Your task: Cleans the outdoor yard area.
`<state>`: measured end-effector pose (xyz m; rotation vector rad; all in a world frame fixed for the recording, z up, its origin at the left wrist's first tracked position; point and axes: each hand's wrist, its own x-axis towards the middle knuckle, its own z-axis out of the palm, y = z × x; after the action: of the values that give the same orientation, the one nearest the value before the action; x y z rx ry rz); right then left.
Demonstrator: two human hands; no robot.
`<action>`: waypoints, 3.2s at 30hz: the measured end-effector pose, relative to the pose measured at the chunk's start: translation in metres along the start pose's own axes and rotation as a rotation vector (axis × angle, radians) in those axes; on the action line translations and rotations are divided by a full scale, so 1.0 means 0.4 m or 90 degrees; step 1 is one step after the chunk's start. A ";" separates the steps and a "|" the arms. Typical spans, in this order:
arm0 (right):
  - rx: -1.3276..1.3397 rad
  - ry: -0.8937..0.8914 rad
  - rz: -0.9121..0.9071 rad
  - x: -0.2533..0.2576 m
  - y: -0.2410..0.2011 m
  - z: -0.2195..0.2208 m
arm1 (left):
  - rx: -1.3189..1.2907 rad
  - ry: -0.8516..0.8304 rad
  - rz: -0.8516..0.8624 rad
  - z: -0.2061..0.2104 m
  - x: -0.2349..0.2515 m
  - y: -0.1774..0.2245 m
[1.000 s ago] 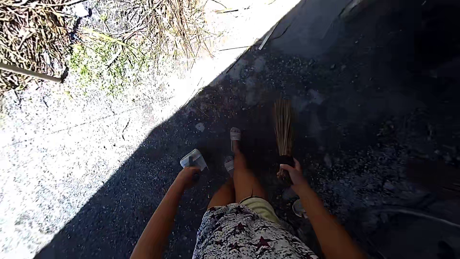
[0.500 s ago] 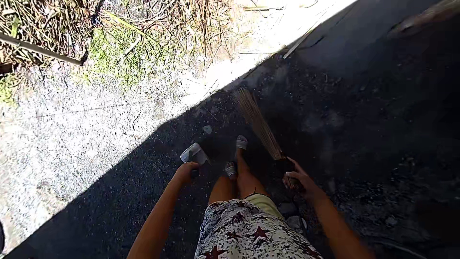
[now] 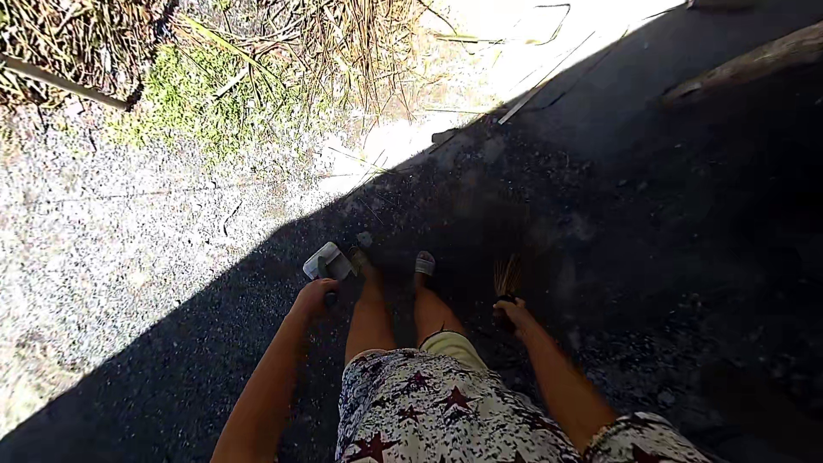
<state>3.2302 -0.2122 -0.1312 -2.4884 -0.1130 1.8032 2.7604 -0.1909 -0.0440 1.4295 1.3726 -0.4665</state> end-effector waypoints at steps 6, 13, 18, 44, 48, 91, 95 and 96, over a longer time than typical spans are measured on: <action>-0.042 -0.209 -0.150 -0.148 0.002 0.079 | 0.013 -0.025 0.036 -0.054 -0.015 -0.082; 0.084 -0.082 -0.184 -0.257 0.105 0.053 | 0.032 -0.047 0.008 -0.131 -0.004 -0.110; 0.262 0.089 0.004 -0.209 0.023 0.146 | 0.020 -0.038 0.041 -0.127 -0.011 -0.159; 0.211 -0.144 0.018 -0.416 -0.243 0.752 | -0.079 -0.018 -0.015 -0.108 -0.099 -0.423; 0.209 -0.155 0.116 -0.337 -0.260 0.913 | -0.112 -0.004 0.002 -0.091 -0.111 -0.474; -0.026 -0.422 -0.325 -0.523 -0.888 1.421 | -0.180 0.050 -0.095 -0.676 -0.155 -0.966; -0.021 -0.119 -0.204 -0.491 -0.850 1.373 | -0.171 0.059 -0.080 -0.731 -0.147 -1.040; -0.012 -0.061 -0.156 -0.477 -0.846 1.379 | -0.165 0.055 -0.087 -0.744 -0.144 -1.062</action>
<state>2.6398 0.1119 -0.0893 -2.2812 -0.4225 1.8248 2.2568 -0.0545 -0.0567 1.1610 1.5457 -0.3041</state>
